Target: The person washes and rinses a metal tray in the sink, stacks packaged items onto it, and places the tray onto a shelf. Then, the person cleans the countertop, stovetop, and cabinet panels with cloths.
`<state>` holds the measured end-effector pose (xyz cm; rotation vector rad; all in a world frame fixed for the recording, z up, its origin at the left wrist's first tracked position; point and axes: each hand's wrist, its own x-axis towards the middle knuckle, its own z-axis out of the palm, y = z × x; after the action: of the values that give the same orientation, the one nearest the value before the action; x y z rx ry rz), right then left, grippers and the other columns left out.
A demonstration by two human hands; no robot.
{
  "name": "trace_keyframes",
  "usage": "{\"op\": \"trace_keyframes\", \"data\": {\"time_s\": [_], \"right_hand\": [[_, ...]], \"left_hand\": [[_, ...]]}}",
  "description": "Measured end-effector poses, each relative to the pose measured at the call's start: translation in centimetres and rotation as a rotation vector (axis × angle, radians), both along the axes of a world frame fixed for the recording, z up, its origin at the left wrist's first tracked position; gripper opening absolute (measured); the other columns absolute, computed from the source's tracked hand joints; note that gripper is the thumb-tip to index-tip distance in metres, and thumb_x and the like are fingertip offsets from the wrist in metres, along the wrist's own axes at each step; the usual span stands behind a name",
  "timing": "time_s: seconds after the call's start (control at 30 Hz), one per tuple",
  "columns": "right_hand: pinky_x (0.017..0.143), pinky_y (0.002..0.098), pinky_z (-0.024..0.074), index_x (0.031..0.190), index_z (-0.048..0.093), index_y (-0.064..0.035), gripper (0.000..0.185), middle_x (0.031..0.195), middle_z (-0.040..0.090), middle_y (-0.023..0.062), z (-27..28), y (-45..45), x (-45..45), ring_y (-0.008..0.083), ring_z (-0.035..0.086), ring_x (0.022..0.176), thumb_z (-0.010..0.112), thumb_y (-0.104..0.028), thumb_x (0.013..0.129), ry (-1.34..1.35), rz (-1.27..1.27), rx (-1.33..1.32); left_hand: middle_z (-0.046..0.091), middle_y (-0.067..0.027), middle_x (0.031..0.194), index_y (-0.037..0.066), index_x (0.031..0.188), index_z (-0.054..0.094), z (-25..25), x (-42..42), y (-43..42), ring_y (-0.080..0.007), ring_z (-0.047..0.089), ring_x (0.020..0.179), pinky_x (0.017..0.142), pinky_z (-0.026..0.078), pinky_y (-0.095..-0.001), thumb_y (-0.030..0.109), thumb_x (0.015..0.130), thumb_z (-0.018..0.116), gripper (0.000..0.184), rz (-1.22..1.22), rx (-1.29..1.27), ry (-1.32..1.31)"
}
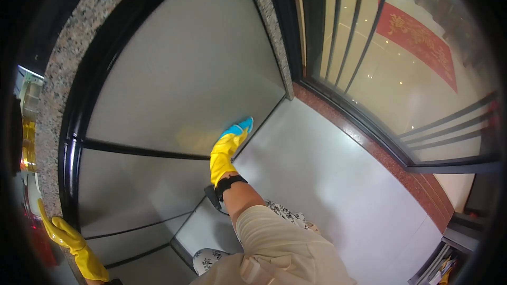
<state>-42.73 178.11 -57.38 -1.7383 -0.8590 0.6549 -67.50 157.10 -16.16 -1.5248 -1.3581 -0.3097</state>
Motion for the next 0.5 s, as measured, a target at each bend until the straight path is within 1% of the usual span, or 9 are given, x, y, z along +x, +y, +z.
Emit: {"op": "trace_keyframes", "data": {"time_s": [0.07,0.1,0.2,0.23,0.3,0.37,0.4,0.47,0.5], "right_hand": [[0.112,0.0643,0.0227,0.142,0.048,-0.0096,0.059,0.149,0.040,0.0231,1.4,0.7,0.6,0.0492,0.040,0.131,0.061,-0.030,0.089,0.076,-0.015,-0.055],[0.112,0.0642,0.0225,0.142,0.047,-0.0096,0.059,0.149,0.040,0.0231,4.6,1.3,1.4,0.0491,0.040,0.131,0.061,-0.030,0.089,0.095,-0.040,0.013],[0.113,0.0638,0.0220,0.143,0.046,-0.0095,0.060,0.149,0.039,0.0231,15.4,5.7,4.3,0.0490,0.040,0.132,0.061,-0.031,0.089,0.025,-0.096,0.433],[0.113,0.0637,0.0218,0.143,0.046,-0.0095,0.060,0.149,0.039,0.0231,18.9,7.4,5.6,0.0489,0.039,0.132,0.061,-0.032,0.090,-0.018,-0.096,0.574],[0.113,0.0635,0.0214,0.144,0.046,-0.0095,0.061,0.149,0.039,0.0231,23.0,10.8,8.0,0.0488,0.039,0.133,0.061,-0.032,0.090,-0.115,-0.097,0.788],[0.113,0.0632,0.0211,0.144,0.045,-0.0095,0.061,0.149,0.039,0.0231,22.0,14.5,10.6,0.0486,0.038,0.133,0.061,-0.033,0.090,-0.175,-0.116,0.861],[0.113,0.0631,0.0209,0.145,0.045,-0.0095,0.062,0.149,0.039,0.0231,19.6,16.2,11.9,0.0486,0.038,0.133,0.061,-0.033,0.090,-0.186,-0.132,0.842],[0.114,0.0629,0.0206,0.145,0.044,-0.0094,0.062,0.149,0.039,0.0231,12.2,18.2,13.6,0.0485,0.038,0.134,0.061,-0.034,0.090,-0.185,-0.161,0.740],[0.114,0.0628,0.0204,0.145,0.044,-0.0094,0.063,0.150,0.039,0.0231,7.6,18.7,14.0,0.0484,0.038,0.134,0.061,-0.034,0.090,-0.176,-0.176,0.666]], "left_hand": [[0.055,-0.0253,0.137,-0.009,0.137,0.050,0.0,0.0,-0.2,-0.0371,0.056,0.124,0.107,0.040,-0.0412,0.024,0.104,0.037,0.049,0.002,-0.038,-0.004],[0.055,-0.0247,0.138,-0.008,0.137,0.050,-0.1,-0.2,-0.3,-0.0372,0.056,0.124,0.107,0.040,-0.0406,0.023,0.103,0.037,0.048,0.011,-0.034,-0.035],[0.055,-0.0247,0.138,-0.008,0.135,0.053,-0.2,-0.4,-0.3,-0.0388,0.055,0.126,0.110,0.038,-0.0426,0.017,0.098,0.036,0.048,0.044,-0.023,-0.036],[0.056,-0.0240,0.137,-0.008,0.135,0.053,-0.1,-0.7,-0.5,-0.0389,0.055,0.126,0.110,0.038,-0.0428,0.020,0.099,0.038,0.048,0.064,-0.038,-0.058],[0.057,-0.0248,0.135,-0.008,0.134,0.054,0.0,-1.5,-1.3,-0.0389,0.056,0.125,0.109,0.040,-0.0443,0.016,0.102,0.038,0.043,0.035,-0.041,0.048],[0.057,-0.0246,0.135,-0.007,0.133,0.054,0.1,-1.0,0.4,-0.0387,0.056,0.125,0.109,0.040,-0.0444,0.014,0.103,0.038,0.041,-0.023,-0.065,0.114],[0.058,-0.0273,0.130,-0.010,0.133,0.052,-0.3,0.8,1.5,-0.0406,0.059,0.118,0.100,0.045,-0.0460,0.020,0.104,0.037,0.044,-0.040,-0.037,0.189],[0.060,-0.0328,0.119,-0.015,0.132,0.047,-1.4,4.3,2.3,-0.0445,0.065,0.102,0.084,0.056,-0.0492,0.032,0.107,0.036,0.054,-0.048,0.010,0.323],[0.062,-0.0319,0.115,-0.015,0.126,0.051,-2.0,4.7,3.0,-0.0446,0.065,0.094,0.080,0.055,-0.0527,0.027,0.108,0.030,0.051,-0.054,0.038,0.349]]}}
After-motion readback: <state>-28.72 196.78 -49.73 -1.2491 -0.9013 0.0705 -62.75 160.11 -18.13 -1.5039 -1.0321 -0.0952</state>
